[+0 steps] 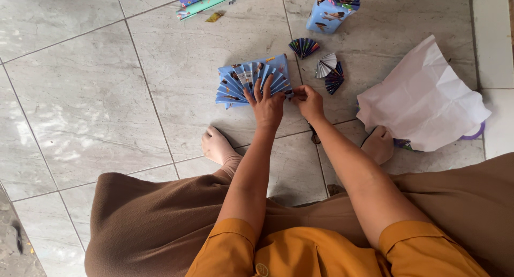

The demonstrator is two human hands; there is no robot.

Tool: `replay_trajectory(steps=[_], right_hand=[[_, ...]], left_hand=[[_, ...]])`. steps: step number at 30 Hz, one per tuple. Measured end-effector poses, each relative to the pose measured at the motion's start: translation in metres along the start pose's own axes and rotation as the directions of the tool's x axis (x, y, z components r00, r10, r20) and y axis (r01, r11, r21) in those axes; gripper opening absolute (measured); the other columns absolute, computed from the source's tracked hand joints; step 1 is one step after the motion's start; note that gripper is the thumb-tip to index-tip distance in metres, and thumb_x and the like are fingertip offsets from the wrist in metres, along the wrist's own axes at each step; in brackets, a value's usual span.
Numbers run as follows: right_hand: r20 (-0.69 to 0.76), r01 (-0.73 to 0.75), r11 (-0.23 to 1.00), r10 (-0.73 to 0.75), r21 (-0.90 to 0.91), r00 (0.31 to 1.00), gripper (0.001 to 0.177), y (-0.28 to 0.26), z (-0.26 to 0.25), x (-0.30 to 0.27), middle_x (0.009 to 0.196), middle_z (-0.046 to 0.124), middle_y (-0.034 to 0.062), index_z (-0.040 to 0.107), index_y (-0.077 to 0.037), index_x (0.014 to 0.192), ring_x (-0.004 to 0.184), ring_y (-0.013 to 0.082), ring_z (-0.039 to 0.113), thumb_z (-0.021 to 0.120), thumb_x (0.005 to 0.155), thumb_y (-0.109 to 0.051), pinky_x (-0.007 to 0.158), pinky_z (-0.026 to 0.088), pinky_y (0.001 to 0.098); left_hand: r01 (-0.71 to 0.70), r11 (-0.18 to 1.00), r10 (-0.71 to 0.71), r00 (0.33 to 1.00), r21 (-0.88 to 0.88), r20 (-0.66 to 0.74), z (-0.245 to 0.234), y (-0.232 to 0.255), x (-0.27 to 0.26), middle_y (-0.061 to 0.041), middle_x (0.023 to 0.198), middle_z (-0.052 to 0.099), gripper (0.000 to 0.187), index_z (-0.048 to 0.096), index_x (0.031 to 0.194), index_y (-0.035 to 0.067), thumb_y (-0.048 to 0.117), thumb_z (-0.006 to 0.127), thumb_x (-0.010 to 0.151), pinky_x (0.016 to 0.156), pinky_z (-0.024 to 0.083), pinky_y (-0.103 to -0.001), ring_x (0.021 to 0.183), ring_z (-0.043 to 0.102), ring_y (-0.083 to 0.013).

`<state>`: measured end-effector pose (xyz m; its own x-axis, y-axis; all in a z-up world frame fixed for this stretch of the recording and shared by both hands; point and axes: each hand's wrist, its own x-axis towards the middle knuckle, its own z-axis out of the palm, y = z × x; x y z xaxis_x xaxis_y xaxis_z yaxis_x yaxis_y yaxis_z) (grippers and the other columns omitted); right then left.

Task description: The person assembles a blue paper fan by folding a sheet into an accordion shape, securing it with a purple ribbon, and attaching a handle. They then trim the ribbon with scissors and place the finished fan on the floor.

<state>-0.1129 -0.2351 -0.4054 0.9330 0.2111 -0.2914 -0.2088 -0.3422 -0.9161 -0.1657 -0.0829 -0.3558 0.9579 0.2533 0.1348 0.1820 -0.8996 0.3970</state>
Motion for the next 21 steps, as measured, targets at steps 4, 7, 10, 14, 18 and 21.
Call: replay_trajectory(steps=[4, 7, 10, 14, 18, 21], right_hand=[[-0.019, 0.021, 0.998, -0.022, -0.062, 1.000, 0.024, -0.001, 0.003, 0.002, 0.102, 0.077, 0.0078, 0.068, -0.002, 0.105, 0.094, 0.0161, 0.075, 0.079, 0.084, 0.001, 0.083, 0.061, 0.0300], [-0.028, 0.036, 0.995, -0.039, -0.094, 0.999, 0.024, -0.001, 0.005, 0.002, 0.102, 0.077, 0.0074, 0.067, -0.003, 0.105, 0.093, 0.0162, 0.075, 0.079, 0.085, 0.000, 0.082, 0.061, 0.0300], [-0.033, 0.042, 0.996, -0.045, -0.085, 0.998, 0.025, 0.004, 0.007, 0.002, 0.102, 0.077, 0.0078, 0.066, -0.003, 0.106, 0.093, 0.0165, 0.075, 0.079, 0.085, 0.000, 0.082, 0.061, 0.0302], [-0.056, 0.066, 0.996, -0.069, -0.053, 0.996, 0.029, 0.010, 0.011, 0.003, 0.100, 0.077, 0.0085, 0.064, -0.002, 0.108, 0.091, 0.0167, 0.075, 0.080, 0.085, -0.001, 0.080, 0.061, 0.0302], [-0.076, 0.075, 0.994, -0.081, -0.073, 0.994, 0.029, 0.014, 0.013, 0.004, 0.099, 0.077, 0.0082, 0.064, -0.002, 0.109, 0.090, 0.0153, 0.075, 0.081, 0.085, -0.002, 0.079, 0.061, 0.0292], [-0.083, 0.084, 0.994, -0.089, -0.063, 0.993, 0.030, 0.016, 0.013, 0.004, 0.098, 0.077, 0.0086, 0.064, -0.001, 0.109, 0.088, 0.0150, 0.075, 0.081, 0.084, -0.002, 0.079, 0.060, 0.0288]], left_hand=[[0.006, 1.000, -0.006, 1.000, 0.001, -0.001, 0.000, 0.001, 0.001, 0.000, 0.153, 0.046, 0.006, 0.079, 0.083, 0.024, 0.028, 0.076, 0.087, 0.121, 0.007, -0.074, 0.150, 0.030, -0.0332], [0.009, 1.000, -0.009, 1.000, -0.008, 0.005, -0.003, 0.001, 0.003, 0.000, 0.153, 0.047, 0.005, 0.079, 0.083, 0.025, 0.027, 0.076, 0.086, 0.121, 0.007, -0.074, 0.149, 0.030, -0.0334], [0.001, 1.000, -0.001, 1.000, -0.012, 0.007, -0.005, 0.000, 0.002, 0.000, 0.153, 0.047, 0.004, 0.079, 0.084, 0.025, 0.026, 0.076, 0.086, 0.121, 0.007, -0.074, 0.149, 0.030, -0.0336], [0.005, 1.000, -0.005, 1.000, -0.021, 0.001, -0.006, 0.000, 0.002, 0.000, 0.152, 0.048, 0.003, 0.078, 0.083, 0.026, 0.027, 0.076, 0.085, 0.121, 0.007, -0.074, 0.149, 0.031, -0.0336], [0.025, 0.999, -0.024, 0.999, -0.025, 0.023, -0.010, -0.001, 0.003, 0.001, 0.152, 0.047, 0.006, 0.078, 0.089, 0.029, 0.028, 0.080, 0.083, 0.121, 0.007, -0.074, 0.149, 0.031, -0.0327], [0.040, 0.998, -0.039, 0.999, -0.046, 0.035, -0.014, -0.003, 0.001, 0.002, 0.153, 0.046, 0.021, 0.078, 0.099, 0.031, 0.028, 0.083, 0.079, 0.120, 0.007, -0.074, 0.149, 0.030, -0.0322]])
